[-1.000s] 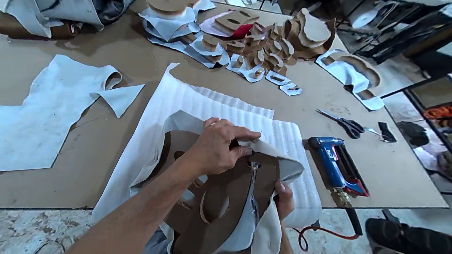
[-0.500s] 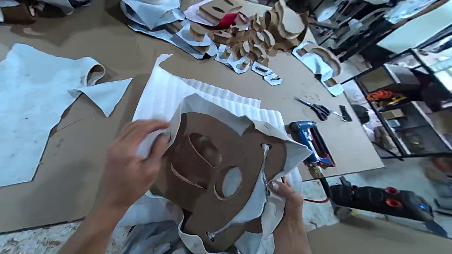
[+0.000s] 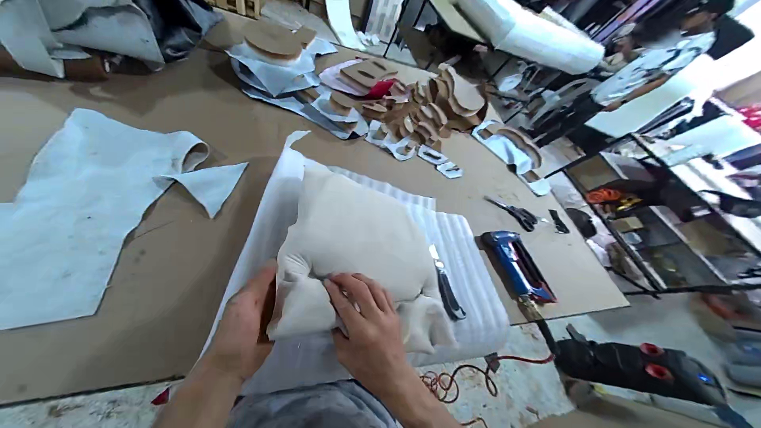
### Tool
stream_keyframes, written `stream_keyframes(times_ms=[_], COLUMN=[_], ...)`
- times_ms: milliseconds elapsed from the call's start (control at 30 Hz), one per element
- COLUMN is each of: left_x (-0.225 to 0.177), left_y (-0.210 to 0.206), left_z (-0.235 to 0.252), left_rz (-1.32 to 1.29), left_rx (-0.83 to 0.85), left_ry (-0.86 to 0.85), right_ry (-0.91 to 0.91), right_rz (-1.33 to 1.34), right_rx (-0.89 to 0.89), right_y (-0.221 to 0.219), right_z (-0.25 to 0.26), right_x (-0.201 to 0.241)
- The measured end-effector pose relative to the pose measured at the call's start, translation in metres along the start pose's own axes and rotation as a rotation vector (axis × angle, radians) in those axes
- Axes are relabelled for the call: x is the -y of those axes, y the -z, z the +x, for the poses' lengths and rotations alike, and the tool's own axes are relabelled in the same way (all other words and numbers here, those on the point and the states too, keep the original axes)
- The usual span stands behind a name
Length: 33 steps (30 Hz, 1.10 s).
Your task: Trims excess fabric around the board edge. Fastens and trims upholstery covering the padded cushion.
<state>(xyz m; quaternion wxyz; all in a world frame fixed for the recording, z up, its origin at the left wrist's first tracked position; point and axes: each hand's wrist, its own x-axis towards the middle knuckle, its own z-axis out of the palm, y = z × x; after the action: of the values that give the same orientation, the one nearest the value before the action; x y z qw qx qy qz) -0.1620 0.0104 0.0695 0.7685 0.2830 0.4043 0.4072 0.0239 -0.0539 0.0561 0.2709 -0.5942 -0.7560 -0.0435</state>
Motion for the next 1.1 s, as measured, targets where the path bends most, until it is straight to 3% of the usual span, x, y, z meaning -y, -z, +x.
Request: stream_keyframes(times_ms=[67,167,267,367,467,667,900,1033,1100], left_x=[0.019,0.042,0.07,0.109,0.124,0.126,0.115,0.126,0.13], left_y=[0.022,0.034,0.009,-0.017,-0.02,-0.031,-0.034,-0.034,-0.039], left_z=[0.006,-0.01,-0.013,0.014,0.036,0.039,0.041,0.034,0.035], left_rz=[0.42,1.203,1.489,1.689,1.811,1.941,1.888,1.893,1.943], left_rx=[-0.177,-0.377,-0.101,0.167,0.178,0.131,0.182,0.156,0.136], left_ry=[-0.046,-0.462,-0.844,-0.977,-0.966,-0.826,-0.727,-0.747,-0.744], right_ry=[-0.009,-0.05,-0.115,-0.082,-0.002,-0.017,-0.039,-0.111,-0.233], right_rz=[0.035,0.259,0.22,0.075,-0.003,-0.073,-0.09,0.187,0.278], right_rx=[0.061,0.3,0.189,0.194,0.228,0.289,0.346,0.344,0.21], right_y=[-0.036,-0.029,-0.001,-0.006,-0.015,-0.024,-0.024,-0.007,0.023], right_z=[-0.024,-0.052,-0.068,-0.065,-0.054,-0.052,-0.046,-0.041,-0.04], right_x=[-0.001,-0.013,-0.052,-0.098,-0.108,-0.106,-0.1,-0.117,-0.148])
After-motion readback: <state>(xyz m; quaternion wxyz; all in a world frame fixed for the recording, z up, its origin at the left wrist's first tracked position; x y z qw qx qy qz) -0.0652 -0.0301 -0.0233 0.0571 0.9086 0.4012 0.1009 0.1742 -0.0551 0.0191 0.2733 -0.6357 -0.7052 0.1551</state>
